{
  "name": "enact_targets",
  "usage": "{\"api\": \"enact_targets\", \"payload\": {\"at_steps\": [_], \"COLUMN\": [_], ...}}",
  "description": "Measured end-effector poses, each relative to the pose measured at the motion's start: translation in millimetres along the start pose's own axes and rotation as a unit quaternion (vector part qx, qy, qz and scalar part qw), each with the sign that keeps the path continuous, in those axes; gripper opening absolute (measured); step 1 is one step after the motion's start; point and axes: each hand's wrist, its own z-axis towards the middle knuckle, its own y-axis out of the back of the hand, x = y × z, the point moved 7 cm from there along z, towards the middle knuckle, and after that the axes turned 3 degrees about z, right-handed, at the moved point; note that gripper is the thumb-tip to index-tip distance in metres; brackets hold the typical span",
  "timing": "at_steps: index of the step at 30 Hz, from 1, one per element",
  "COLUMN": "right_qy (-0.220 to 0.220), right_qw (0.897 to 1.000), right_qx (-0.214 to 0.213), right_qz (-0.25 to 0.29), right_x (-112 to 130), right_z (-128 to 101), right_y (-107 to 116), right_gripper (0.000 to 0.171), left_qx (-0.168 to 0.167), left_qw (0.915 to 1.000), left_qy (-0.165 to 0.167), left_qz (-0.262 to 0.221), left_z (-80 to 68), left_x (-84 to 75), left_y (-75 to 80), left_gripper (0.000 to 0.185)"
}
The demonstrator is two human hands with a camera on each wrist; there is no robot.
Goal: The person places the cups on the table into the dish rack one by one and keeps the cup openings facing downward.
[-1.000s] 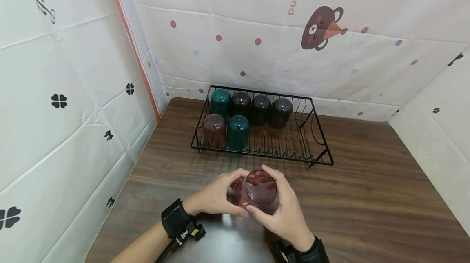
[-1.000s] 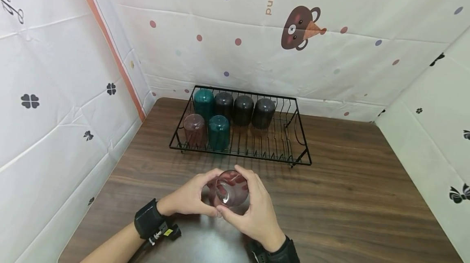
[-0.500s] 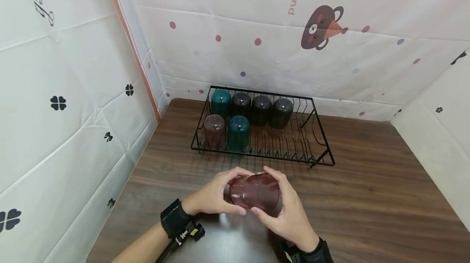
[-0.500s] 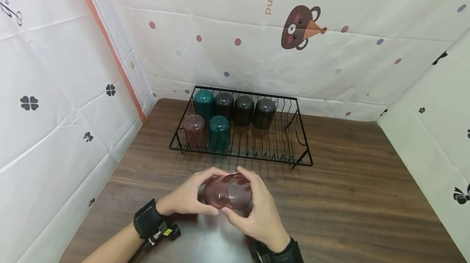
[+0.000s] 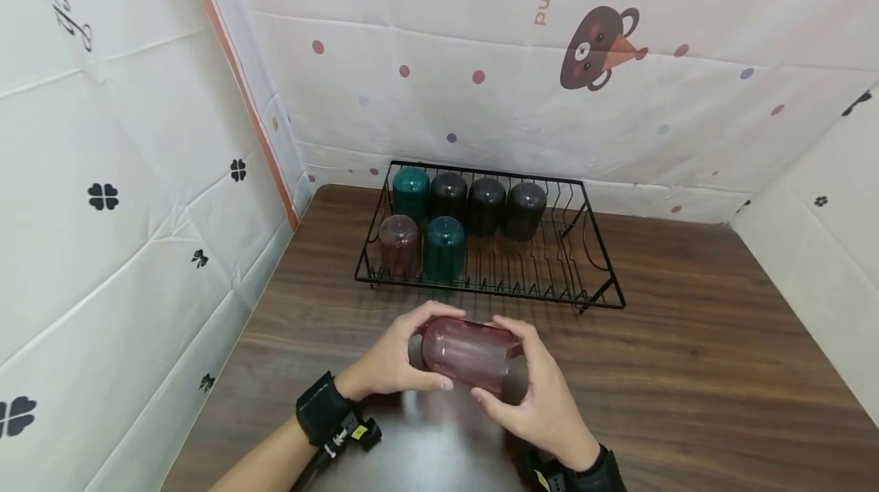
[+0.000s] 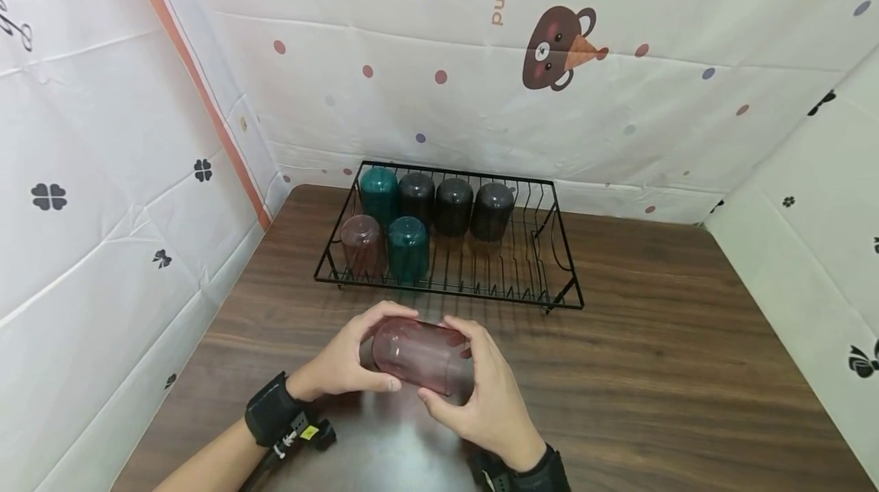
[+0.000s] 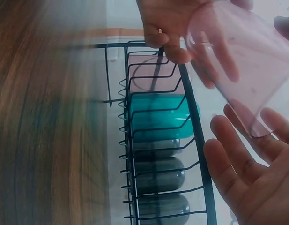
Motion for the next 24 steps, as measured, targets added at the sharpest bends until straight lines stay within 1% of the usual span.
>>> {"api": "enact_targets", "payload": {"at_steps": [4,18,24], "right_qy": [-0.004,-0.014,-0.023], "right_qw": [1.0,1.0,1.0], "right_qx": [0.004,0.007,0.016], "right_qz": [-0.004,-0.008,-0.014], "right_x": [0.0,-1.9,-1.8], "right_z": [1.5,0.7,0.9], "right_y": [-0.5,-0.9,-1.9], "right_gripper": [0.092,0.092,0.089], "left_qx": [-0.014,-0.016,-0.024], "left_qw": [0.9999,0.9998,0.9995], "left_qy": [0.002,-0.006,-0.015], "left_qz": [0.001,0.004,0.013], "left_z": [0.1,0.8,0.3], "left_x": [-1.0,-2.4,-4.0], "left_y": [3.7,5.1,6.9], "left_gripper": [0.079,0.08,0.08]}}
